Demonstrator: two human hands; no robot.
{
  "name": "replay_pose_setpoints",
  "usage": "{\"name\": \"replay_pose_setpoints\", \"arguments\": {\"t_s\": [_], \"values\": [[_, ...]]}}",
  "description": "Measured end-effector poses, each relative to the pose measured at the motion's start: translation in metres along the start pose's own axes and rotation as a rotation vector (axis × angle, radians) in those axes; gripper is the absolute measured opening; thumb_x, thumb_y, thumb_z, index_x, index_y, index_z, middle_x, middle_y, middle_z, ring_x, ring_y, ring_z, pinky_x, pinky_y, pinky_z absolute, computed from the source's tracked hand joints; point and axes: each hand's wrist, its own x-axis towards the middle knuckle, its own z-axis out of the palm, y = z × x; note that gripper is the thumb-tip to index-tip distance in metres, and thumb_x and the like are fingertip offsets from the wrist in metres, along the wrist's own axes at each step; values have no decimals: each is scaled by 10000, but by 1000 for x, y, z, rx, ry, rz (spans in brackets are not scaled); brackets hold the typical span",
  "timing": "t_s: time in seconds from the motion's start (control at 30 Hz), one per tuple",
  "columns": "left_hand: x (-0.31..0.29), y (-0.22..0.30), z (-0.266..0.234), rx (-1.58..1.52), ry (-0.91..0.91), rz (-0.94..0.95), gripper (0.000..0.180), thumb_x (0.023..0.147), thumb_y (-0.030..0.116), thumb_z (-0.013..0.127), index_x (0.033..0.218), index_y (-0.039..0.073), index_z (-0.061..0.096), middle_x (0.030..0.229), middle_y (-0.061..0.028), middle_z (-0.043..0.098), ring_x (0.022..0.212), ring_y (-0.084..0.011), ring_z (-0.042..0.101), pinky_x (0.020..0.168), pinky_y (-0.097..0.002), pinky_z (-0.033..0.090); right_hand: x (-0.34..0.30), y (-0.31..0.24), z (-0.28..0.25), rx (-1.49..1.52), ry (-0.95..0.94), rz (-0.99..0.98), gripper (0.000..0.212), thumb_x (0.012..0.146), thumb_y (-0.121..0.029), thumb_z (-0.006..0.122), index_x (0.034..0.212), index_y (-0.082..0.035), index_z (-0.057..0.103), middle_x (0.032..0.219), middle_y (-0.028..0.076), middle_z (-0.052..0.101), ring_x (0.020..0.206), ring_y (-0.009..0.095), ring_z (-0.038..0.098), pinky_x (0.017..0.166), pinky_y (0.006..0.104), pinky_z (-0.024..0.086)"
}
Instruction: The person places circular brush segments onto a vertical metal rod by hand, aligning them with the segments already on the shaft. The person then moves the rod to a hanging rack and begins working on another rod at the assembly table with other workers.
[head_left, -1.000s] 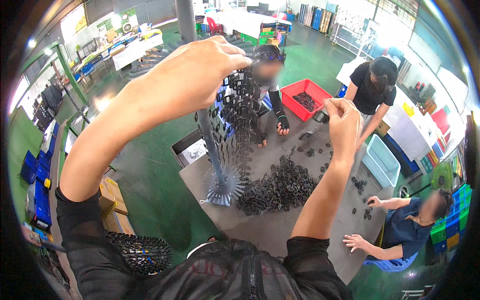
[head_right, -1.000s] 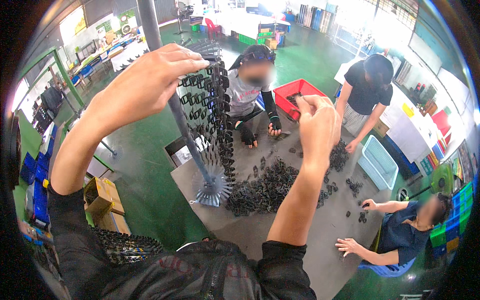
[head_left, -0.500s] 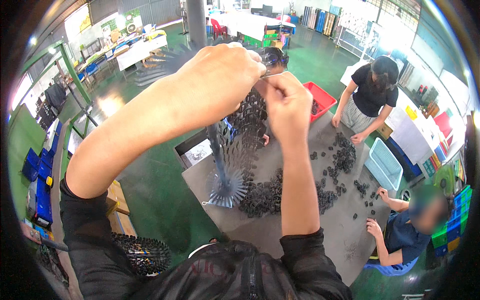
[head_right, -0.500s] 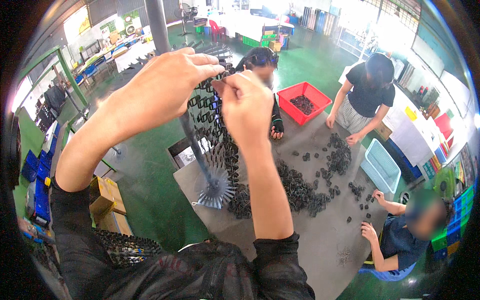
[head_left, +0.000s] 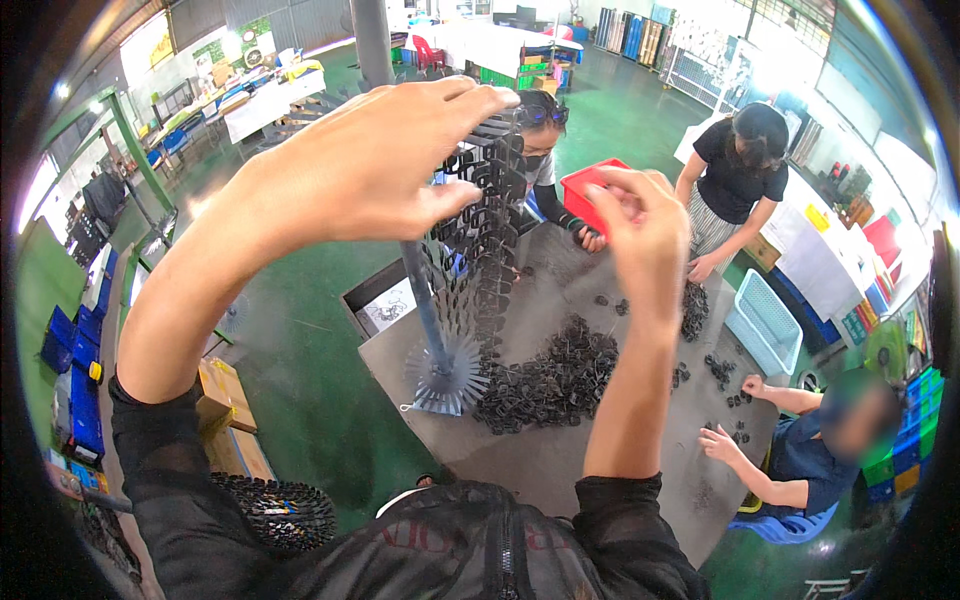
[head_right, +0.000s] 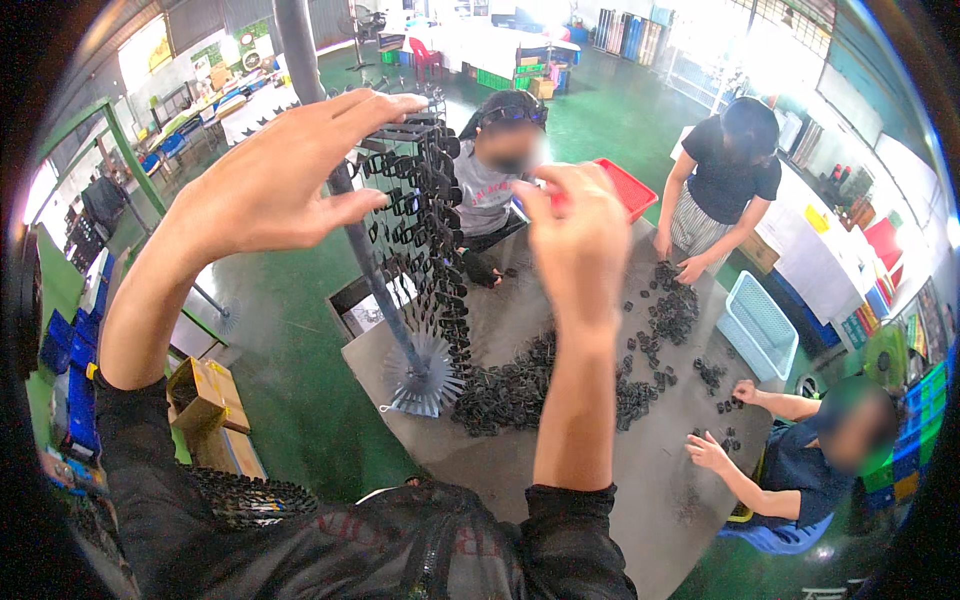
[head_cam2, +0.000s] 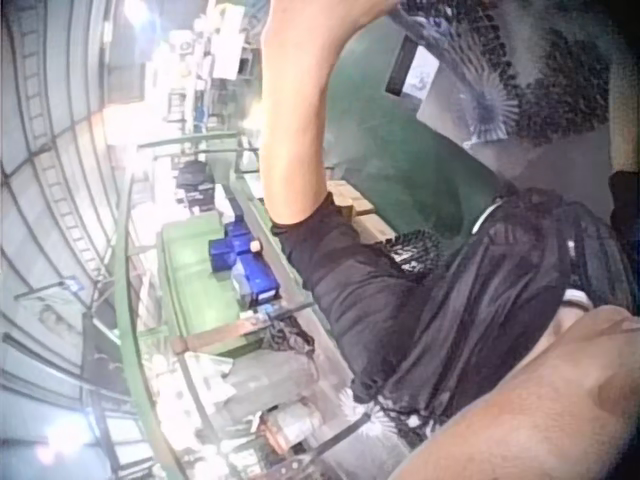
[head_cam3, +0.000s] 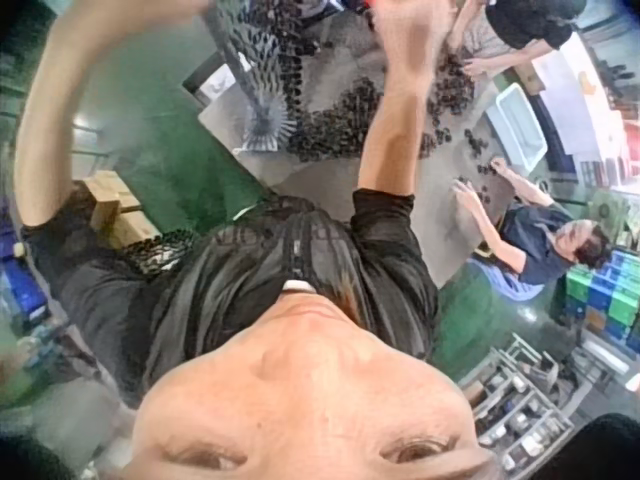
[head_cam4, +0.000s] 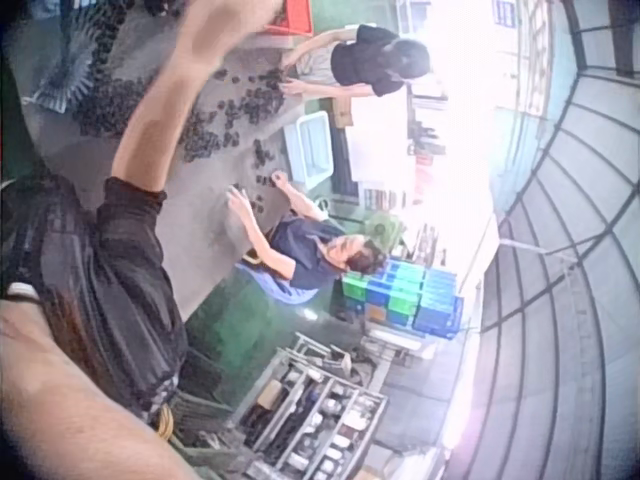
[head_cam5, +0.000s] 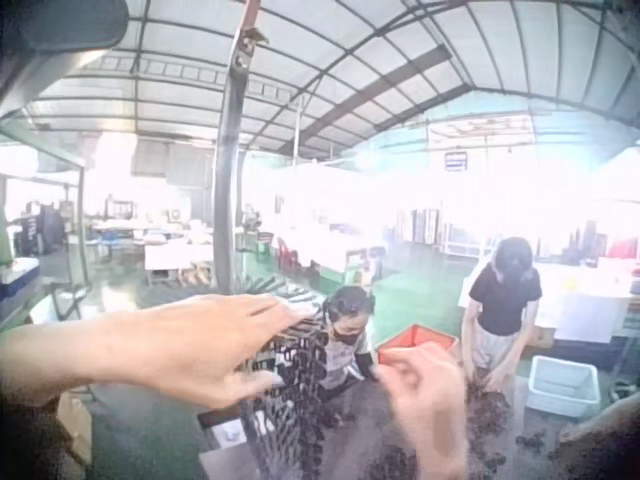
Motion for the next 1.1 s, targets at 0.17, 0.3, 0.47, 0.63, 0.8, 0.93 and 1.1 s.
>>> {"name": "replay_pose_setpoints", "arguments": {"t_s": [0.17, 0.3, 0.47, 0.63, 0.8, 0.93, 1.1], "values": [[12, 12, 0, 136, -143, -131, 448, 788, 37, 617, 1225, -31, 549, 1209, -198, 578, 1109, -365, 559, 945, -406, 460, 1, -46, 54, 54, 65, -110, 142, 753, -138, 738, 847, -46, 683, 813, 85, 627, 685, 264, 604, 629, 381, 459], [18, 15, 4, 231, -141, -73, 395, 770, -24, 572, 1163, -35, 604, 1173, -194, 611, 1074, -362, 586, 933, -410, 474, 6, -41, 62, 160, 83, -111, 119, 750, -116, 742, 793, -29, 673, 736, 81, 599, 637, 214, 561, 596, 339, 426], [8, 6, 4, 251, -103, -67, 416, 754, -74, 550, 1163, -26, 608, 1188, -183, 611, 1088, -352, 587, 950, -407, 470, -1, 0, 19, 392, 34, 113, 120, 764, -87, 744, 758, 11, 674, 683, 35, 581, 628, 99, 509, 600, 254, 403], [-5, -10, 2, 129, -56, 14, 456, 769, -82, 550, 1218, -4, 564, 1231, -190, 573, 1147, -358, 544, 976, -417, 447, 1, 37, -25, -372, -31, 189, 131, 779, -104, 726, 872, -17, 696, 785, 97, 624, 717, 189, 607, 639, 291, 459], [-4, -2, -1, 29, -83, -37, 512, 776, -15, 601, 1277, 9, 500, 1235, -199, 560, 1138, -367, 543, 973, -414, 448, 3, -5, 4, 37, 28, -29, 208, 764, -156, 743, 935, -53, 684, 837, 94, 625, 745, 245, 624, 649, 357, 472], [-2, 14, -5, 90, -84, -91, 512, 787, 110, 658, 1254, -36, 505, 1205, -216, 570, 1121, -366, 552, 951, -417, 461, 4, -46, 49, 142, 81, -120, 181, 739, -83, 753, 908, -37, 705, 796, 80, 619, 633, 175, 527, 591, 297, 426], [11, 22, 2, 237, -158, -171, 439, 759, 4, 602, 1194, -48, 576, 1183, -189, 606, 1056, -348, 586, 920, -407, 483, 7, -48, 65, 289, 112, -107, 73, 765, -77, 714, 787, -24, 668, 751, 90, 578, 678, 243, 577, 621, 337, 438]]}}
